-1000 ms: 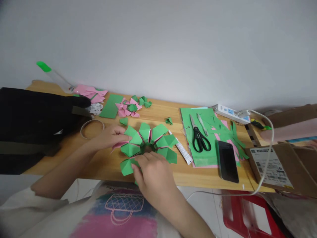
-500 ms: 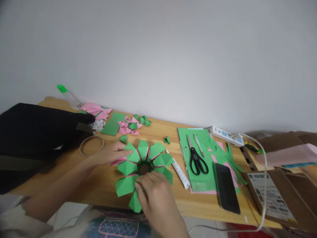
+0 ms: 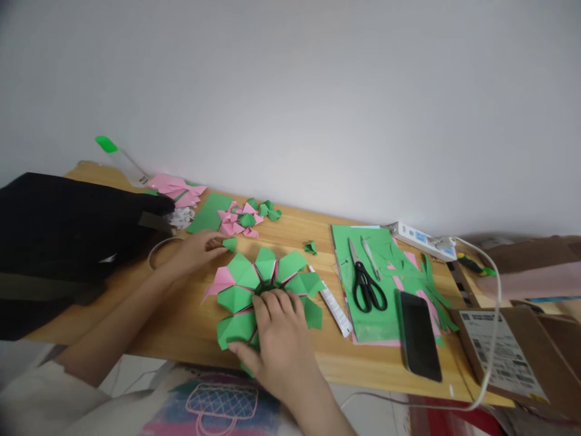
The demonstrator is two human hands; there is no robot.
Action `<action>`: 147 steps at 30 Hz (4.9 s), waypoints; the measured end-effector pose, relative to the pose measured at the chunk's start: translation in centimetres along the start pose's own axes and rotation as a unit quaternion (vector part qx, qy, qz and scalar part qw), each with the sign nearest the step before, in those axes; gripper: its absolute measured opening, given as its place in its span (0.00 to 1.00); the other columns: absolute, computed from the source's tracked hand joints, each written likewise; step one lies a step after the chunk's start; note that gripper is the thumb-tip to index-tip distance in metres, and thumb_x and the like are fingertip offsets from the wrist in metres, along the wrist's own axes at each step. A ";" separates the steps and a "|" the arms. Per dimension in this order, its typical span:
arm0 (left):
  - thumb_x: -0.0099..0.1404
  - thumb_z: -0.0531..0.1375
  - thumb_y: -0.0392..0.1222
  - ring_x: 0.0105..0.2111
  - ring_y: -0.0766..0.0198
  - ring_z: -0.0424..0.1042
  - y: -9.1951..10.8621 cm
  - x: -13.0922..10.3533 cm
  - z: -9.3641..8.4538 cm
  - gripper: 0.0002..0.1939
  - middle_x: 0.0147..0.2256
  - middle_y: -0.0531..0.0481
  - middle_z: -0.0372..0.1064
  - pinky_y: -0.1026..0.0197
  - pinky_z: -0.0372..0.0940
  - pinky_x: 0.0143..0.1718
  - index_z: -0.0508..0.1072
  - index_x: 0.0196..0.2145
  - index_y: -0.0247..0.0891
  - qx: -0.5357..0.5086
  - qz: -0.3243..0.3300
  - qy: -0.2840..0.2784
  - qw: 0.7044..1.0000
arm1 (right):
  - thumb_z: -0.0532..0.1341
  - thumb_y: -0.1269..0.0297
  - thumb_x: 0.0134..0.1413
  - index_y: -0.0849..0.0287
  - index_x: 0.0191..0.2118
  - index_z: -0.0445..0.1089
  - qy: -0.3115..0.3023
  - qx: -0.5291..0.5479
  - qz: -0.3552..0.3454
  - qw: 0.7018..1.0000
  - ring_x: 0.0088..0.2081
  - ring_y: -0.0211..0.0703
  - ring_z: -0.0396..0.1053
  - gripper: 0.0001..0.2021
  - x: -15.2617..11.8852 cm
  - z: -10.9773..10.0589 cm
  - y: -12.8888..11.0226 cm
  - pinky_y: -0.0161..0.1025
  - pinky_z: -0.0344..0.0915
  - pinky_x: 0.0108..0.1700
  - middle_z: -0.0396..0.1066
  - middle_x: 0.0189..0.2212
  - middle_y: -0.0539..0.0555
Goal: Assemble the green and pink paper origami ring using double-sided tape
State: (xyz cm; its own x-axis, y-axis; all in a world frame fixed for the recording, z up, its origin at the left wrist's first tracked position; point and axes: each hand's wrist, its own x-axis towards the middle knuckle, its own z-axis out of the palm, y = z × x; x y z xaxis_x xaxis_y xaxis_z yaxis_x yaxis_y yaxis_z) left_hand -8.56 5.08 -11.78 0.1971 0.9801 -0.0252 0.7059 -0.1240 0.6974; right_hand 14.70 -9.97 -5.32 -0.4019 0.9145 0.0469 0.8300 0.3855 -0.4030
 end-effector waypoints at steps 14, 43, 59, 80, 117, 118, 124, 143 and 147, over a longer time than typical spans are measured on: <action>0.59 0.61 0.48 0.38 0.54 0.73 0.7 -0.3 0.3 0.14 0.42 0.43 0.74 0.55 0.66 0.42 0.78 0.40 0.38 -0.001 0.001 0.012 1.000 | 0.63 0.61 0.58 0.62 0.54 0.68 -0.067 0.009 -0.019 0.998 0.55 0.57 0.65 0.19 0.8 -2.6 2.4 0.59 0.60 0.59 0.72 0.51 0.61; 0.67 0.58 0.37 0.43 0.52 0.68 2.9 4.4 2.6 0.09 0.37 0.42 0.67 0.53 0.62 0.45 0.75 0.32 0.32 0.219 0.202 0.020 0.954 | 0.60 0.73 0.52 0.66 0.65 0.56 -0.065 0.026 0.058 0.996 0.52 0.57 0.66 0.33 0.9 -1.0 0.9 0.59 0.61 0.58 0.72 0.48 0.62; 0.67 0.58 0.42 0.38 0.57 0.71 1.0 -0.8 2.0 0.09 0.37 0.45 0.72 0.55 0.66 0.41 0.78 0.33 0.44 0.065 0.238 0.147 0.958 | 0.55 0.75 0.47 0.62 0.63 0.55 -0.055 0.049 -0.011 0.997 0.54 0.55 0.65 0.34 0.3 -2.0 3.5 0.61 0.60 0.60 0.71 0.51 0.62; 0.60 0.58 0.49 0.33 0.57 0.77 1.7 -7.8 0.9 0.13 0.34 0.46 0.79 0.57 0.70 0.35 0.75 0.36 0.37 -0.179 -0.072 -0.016 0.981 | 0.51 0.84 0.34 0.62 0.60 0.62 -0.037 -0.052 -0.026 0.998 0.57 0.55 0.65 0.40 3.5 -2.6 6.1 0.64 0.55 0.63 0.72 0.53 0.62; 0.62 0.58 0.40 0.47 0.53 0.72 2.4 -8.5 2.3 0.08 0.43 0.45 0.76 0.48 0.65 0.53 0.78 0.36 0.40 -0.126 0.008 0.009 0.992 | 0.61 0.73 0.58 0.54 0.40 0.73 0.146 0.155 0.004 0.977 0.33 0.38 0.76 0.07 -2.4 -2.6 1.9 0.33 0.73 0.35 0.78 0.32 0.50; 0.62 0.58 0.40 0.47 0.54 0.72 2.5 -8.7 2.2 0.08 0.42 0.45 0.76 0.48 0.65 0.53 0.77 0.35 0.41 -0.123 0.016 0.011 0.992 | 0.61 0.73 0.58 0.54 0.40 0.72 0.149 0.155 0.009 0.977 0.31 0.37 0.76 0.07 -2.4 -2.3 1.6 0.33 0.73 0.34 0.78 0.31 0.50; 0.62 0.59 0.40 0.41 0.57 0.75 4.9 -9.7 2.0 0.07 0.38 0.48 0.78 0.55 0.67 0.46 0.78 0.32 0.41 -0.209 0.003 -0.046 0.977 | 0.58 0.70 0.60 0.55 0.53 0.68 0.170 0.127 0.099 0.972 0.23 0.37 0.74 0.16 -2.1 0.7 0.3 0.33 0.72 0.29 0.77 0.26 0.47; 0.50 0.71 0.40 0.27 0.68 0.72 11.0 -8.1 8.7 0.10 0.25 0.53 0.73 0.64 0.63 0.32 0.75 0.27 0.34 -0.690 -0.251 -0.203 0.648 | 0.64 0.74 0.55 0.54 0.44 0.74 0.345 0.051 0.106 0.931 0.25 0.38 0.76 0.12 -2.4 2.9 3.2 0.33 0.73 0.30 0.79 0.29 0.48; 0.49 0.71 0.40 0.26 0.68 0.72 11.2 -8.2 8.9 0.10 0.24 0.53 0.73 0.64 0.63 0.32 0.75 0.26 0.34 -0.680 -0.258 -0.187 0.660 | 0.63 0.75 0.56 0.54 0.48 0.73 0.341 0.019 0.087 0.936 0.29 0.38 0.77 0.15 -2.8 3.0 3.0 0.34 0.74 0.32 0.80 0.33 0.50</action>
State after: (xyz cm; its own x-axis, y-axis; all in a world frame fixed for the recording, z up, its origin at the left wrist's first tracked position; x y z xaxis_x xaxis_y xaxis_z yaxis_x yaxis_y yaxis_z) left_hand 3.78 -5.75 -10.13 0.5028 0.6993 -0.5082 -0.4695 0.7145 0.5187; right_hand 17.15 -11.73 -9.41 0.0895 0.8340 0.5445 0.8403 0.2302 -0.4908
